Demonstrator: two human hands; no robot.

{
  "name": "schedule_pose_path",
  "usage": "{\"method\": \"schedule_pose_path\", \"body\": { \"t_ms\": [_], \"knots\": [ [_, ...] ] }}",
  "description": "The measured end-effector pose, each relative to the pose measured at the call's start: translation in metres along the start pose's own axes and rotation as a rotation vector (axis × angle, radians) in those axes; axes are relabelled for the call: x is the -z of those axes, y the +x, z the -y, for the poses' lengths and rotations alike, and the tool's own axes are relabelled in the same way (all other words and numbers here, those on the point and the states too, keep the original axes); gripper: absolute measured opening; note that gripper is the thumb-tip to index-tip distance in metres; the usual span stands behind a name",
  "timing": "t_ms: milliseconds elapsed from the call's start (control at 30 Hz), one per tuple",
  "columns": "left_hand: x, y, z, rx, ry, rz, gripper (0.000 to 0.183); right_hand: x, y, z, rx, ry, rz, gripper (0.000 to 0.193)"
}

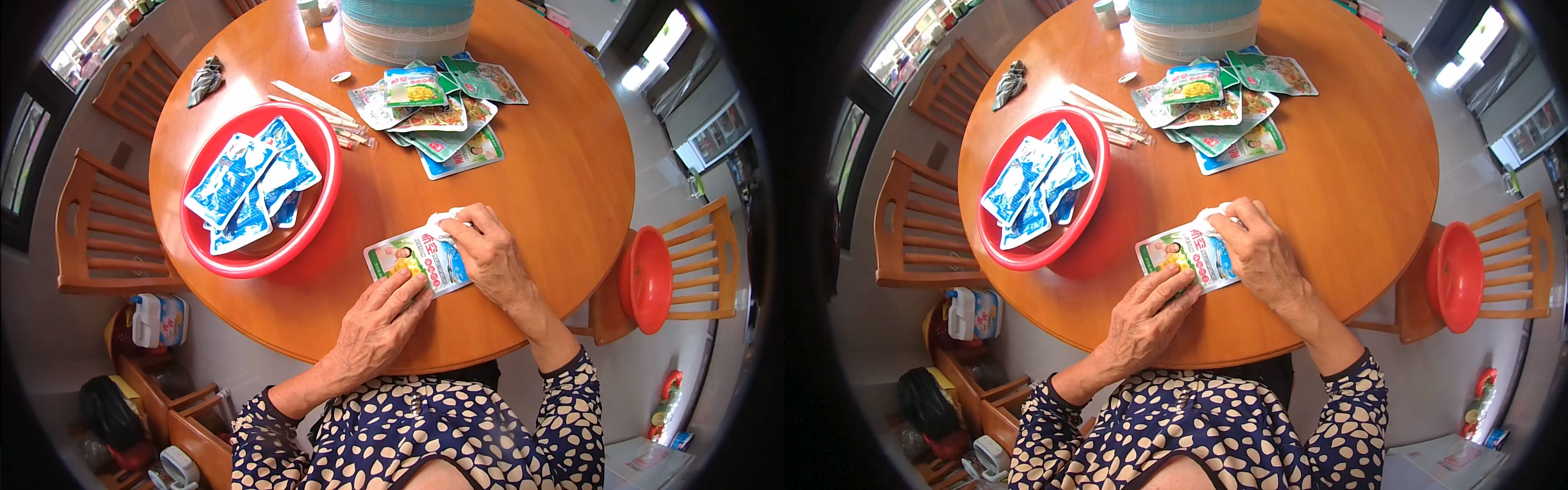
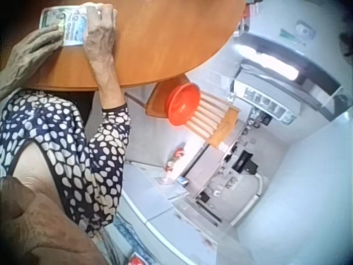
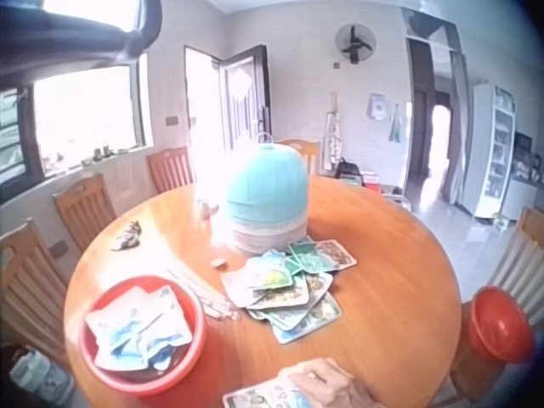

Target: The person sits at a round wooden table and wipes the surface of small, sealed food packets with a white tissue. They handle the packets one by one, wiping both the front and back sides, and then place the cleaned packets into a red plastic basin. The task involves repetitive wiping and sorting of the packets.

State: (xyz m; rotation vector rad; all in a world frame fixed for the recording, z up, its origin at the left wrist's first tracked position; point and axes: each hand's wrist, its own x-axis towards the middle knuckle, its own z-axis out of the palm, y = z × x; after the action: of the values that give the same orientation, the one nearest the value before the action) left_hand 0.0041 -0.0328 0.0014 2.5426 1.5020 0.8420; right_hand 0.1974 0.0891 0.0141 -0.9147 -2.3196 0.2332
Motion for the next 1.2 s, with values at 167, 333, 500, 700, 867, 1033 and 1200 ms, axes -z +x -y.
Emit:
{"method": "schedule_pose_path", "body": {
  "t_ms": [167, 333, 500, 700, 867, 1033, 1200],
  "knots": [
    [0.001, 0.001, 0.0, -0.009, 0.01, -0.002, 0.036, 0.016, -0.017, -0.015, -0.171, -0.055, -0.064, 0.028],
    [-0.001, 0.003, 0.0, 0.003, 0.01, -0.01, 0.035, 0.012, -0.011, 0.009, -0.022, 0.084, -0.025, 0.036],
    [0.001, 0.006, -0.003, 0.022, -0.005, -0.041, 0.032, 0.021, -0.026, 0.013, -0.018, 0.006, 0.133, 0.037],
    [0.004, 0.006, -0.003, 0.006, -0.004, -0.041, 0.031, 0.055, -0.041, 0.018, 0.047, 0.121, 0.391, 0.037],
    [0.003, 0.007, -0.004, -0.012, 0.01, -0.041, 0.029, 0.042, -0.023, 0.025, 0.042, 0.207, 0.166, 0.033],
    [0.003, 0.004, -0.002, -0.009, -0.003, -0.04, 0.03, 0.019, -0.038, 0.023, 0.184, 0.093, 0.178, 0.029],
    [0.005, 0.001, -0.005, 0.051, -0.048, -0.035, 0.036, 0.046, -0.042, 0.018, 0.177, 0.381, 0.474, 0.028]
  ]
}}
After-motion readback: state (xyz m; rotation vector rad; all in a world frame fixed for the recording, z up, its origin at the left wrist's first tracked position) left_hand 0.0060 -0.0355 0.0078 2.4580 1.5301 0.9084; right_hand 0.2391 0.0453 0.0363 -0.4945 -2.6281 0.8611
